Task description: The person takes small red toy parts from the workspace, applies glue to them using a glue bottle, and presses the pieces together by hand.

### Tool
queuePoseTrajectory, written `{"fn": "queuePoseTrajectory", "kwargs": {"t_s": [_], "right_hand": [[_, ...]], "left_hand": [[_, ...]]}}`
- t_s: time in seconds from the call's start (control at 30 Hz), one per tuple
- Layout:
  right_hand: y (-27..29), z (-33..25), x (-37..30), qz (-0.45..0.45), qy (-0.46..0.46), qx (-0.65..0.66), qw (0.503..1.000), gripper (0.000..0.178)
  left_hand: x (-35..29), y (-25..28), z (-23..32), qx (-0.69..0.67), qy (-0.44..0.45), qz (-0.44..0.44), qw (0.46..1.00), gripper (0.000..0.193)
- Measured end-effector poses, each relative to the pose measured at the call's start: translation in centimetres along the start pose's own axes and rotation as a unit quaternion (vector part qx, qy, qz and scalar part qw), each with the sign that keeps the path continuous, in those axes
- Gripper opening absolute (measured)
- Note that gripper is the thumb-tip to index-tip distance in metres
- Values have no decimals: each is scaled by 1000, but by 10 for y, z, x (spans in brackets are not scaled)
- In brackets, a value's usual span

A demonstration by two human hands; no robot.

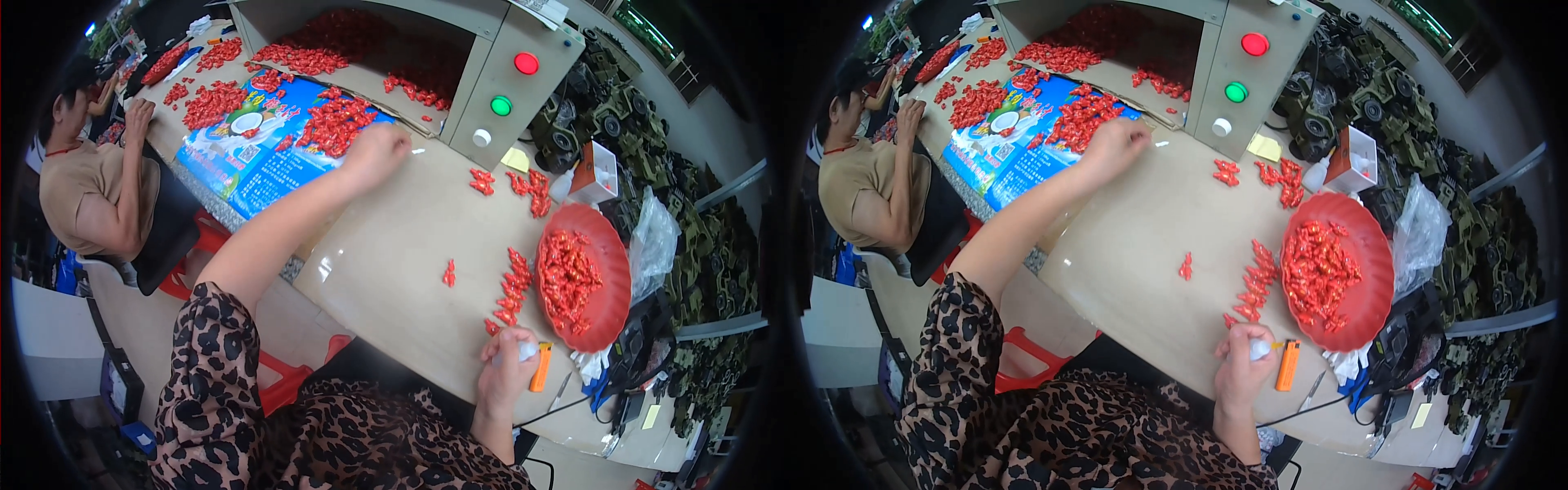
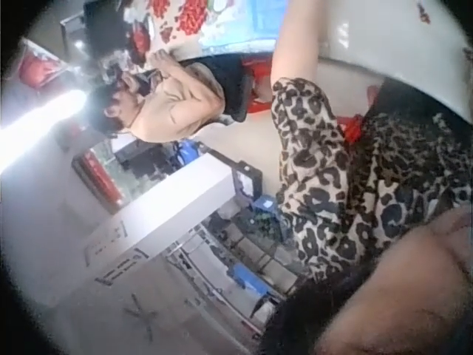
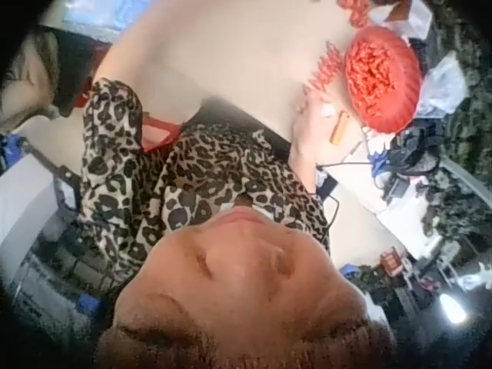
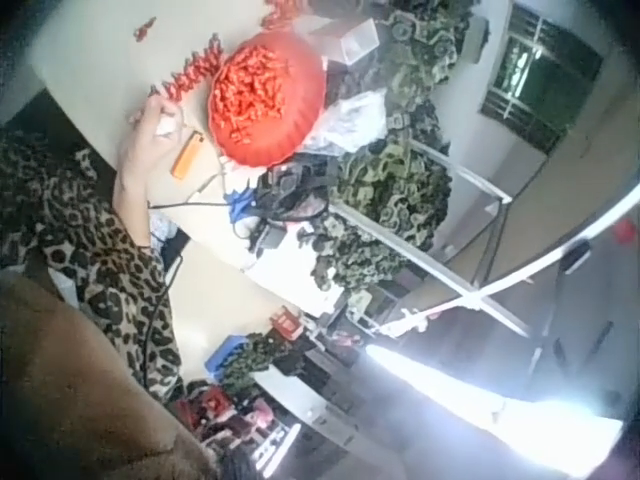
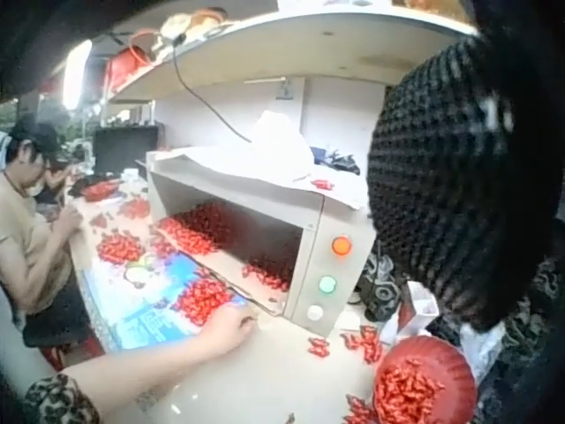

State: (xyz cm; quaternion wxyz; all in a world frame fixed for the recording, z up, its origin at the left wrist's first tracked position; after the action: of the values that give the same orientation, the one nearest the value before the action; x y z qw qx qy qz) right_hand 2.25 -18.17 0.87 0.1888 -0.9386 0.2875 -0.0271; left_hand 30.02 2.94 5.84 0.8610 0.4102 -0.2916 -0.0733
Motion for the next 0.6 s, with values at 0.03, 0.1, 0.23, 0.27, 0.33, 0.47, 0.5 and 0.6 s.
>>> {"fn": "queuePoseTrajectory", "kwargs": {"t_s": [0.03, 0.1, 0.23, 0.27, 0.33, 0.47, 0.5, 0.6], "right_hand": [[-1, 1, 0, -11, -6, -10, 1000, 8], [-3, 3, 2, -20, -12, -22, 999, 8], [-2, 4, 2, -18, -17, -34, 999, 8], [-2, 6, 3, -12, -22, -33, 999, 8], [-6, 5, 2, -5, -21, -51, 998, 8], [-5, 4, 3, -1, -27, -71, 997, 10], [-5, 4, 3, -2, -26, -70, 997, 10], [-7, 2, 3, -13, -14, -70, 997, 10]], "left_hand": [[15, -1, -8, -4, -1, 0, 1000, 10], [40, 8, -21, -30, -4, 50, 998, 12], [78, 0, -44, -25, 43, 73, 996, 13], [85, 3, -49, -19, 40, 84, 995, 13], [93, -1, -52, -32, 46, 59, 997, 13], [94, -16, -29, -59, 35, -26, 997, 13], [92, -20, -23, -57, 31, -54, 996, 14], [89, -31, -19, -40, -1, -96, 995, 16]]}}
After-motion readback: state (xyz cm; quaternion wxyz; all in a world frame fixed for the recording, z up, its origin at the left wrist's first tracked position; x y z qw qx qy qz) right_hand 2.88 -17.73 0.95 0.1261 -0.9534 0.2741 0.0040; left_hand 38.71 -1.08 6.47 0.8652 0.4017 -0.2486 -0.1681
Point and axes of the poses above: each hand's wrist, its own x-axis towards the middle knuckle, its own y-axis out of the back of the hand, z = x × y, the point moved 10 cm from there along x, towards the middle knuckle, and after that the axes turned 1 degree about -z, right-handed, at the moved point
